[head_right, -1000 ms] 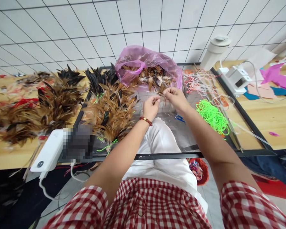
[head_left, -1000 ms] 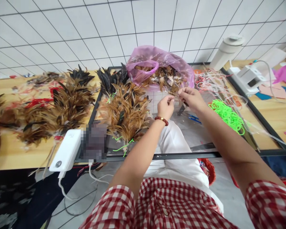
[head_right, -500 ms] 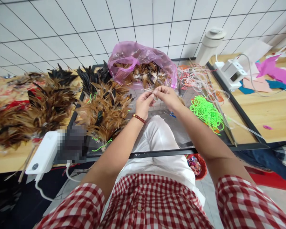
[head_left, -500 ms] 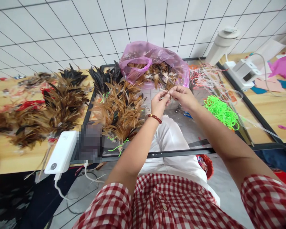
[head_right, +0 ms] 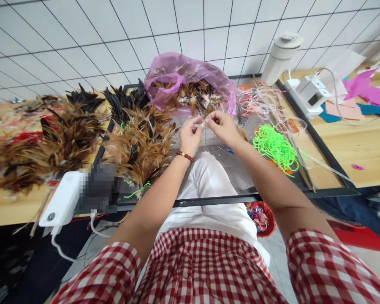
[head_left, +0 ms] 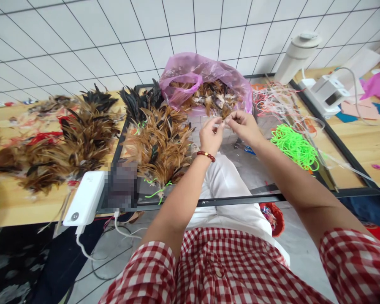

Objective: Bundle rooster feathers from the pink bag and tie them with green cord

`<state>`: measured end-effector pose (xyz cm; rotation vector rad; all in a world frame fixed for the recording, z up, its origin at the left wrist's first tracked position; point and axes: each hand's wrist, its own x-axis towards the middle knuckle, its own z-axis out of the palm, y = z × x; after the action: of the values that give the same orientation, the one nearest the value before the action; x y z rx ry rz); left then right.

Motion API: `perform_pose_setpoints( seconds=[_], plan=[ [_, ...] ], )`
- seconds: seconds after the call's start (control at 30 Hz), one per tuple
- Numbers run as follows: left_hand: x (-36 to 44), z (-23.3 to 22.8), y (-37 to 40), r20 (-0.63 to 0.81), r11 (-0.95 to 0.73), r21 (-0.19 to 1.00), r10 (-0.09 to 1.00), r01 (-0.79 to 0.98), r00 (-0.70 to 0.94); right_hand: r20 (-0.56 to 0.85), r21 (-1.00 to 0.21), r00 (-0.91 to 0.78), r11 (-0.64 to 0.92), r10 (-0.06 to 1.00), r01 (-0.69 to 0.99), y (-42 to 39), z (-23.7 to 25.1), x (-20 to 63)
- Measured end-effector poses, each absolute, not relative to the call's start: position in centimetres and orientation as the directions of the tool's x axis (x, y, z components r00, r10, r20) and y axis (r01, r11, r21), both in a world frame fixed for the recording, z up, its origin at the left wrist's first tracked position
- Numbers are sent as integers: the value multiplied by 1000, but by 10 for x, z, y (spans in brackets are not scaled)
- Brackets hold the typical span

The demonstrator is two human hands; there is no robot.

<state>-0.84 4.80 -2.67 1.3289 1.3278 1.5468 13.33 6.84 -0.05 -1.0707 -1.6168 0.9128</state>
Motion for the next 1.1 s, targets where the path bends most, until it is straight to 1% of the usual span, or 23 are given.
perform_pose_setpoints(
  seconds=[0.1,0.2,0.27,0.33,0.4,0.47,0.6,0.67,0.77,0.93,1.0,1.1],
  plan=[
    [-4,-27,47,174,-162,984,965,76,-194,315,-899,-208,361,926,249,68,-2,133],
    [-3,-24,48,29,-42,998,971,-47,-238,363,-850,-160,397,918,347,71,-4,137],
    [-5,-20,49,-52,18,992,958,-123,-282,408,-770,-128,416,904,483,73,-6,142],
    [-7,-17,51,-93,43,986,945,-162,-315,419,-661,-166,425,893,618,73,-5,146],
    [-9,-17,52,-95,39,984,938,-173,-333,379,-555,-233,422,896,717,70,-1,148],
    [-11,-18,52,-80,24,986,935,-164,-345,290,-475,-292,402,911,783,66,4,146],
    [-11,-23,54,-51,18,995,937,-99,-344,49,-365,-382,372,923,853,57,11,139],
    [-11,-25,54,-32,19,999,942,-43,-334,-5,-316,-428,405,904,858,54,12,135],
    [-11,-29,53,24,1,997,953,80,-303,26,-215,-458,452,889,866,52,13,132],
    [-11,-35,51,84,-26,965,973,262,-213,202,-12,-439,451,875,893,46,20,130],
    [-11,-34,50,91,-30,951,978,307,-186,233,42,-452,455,861,889,45,23,130],
    [-11,-33,48,85,-27,942,983,335,-162,254,83,-453,448,854,890,45,24,132]
  ],
)
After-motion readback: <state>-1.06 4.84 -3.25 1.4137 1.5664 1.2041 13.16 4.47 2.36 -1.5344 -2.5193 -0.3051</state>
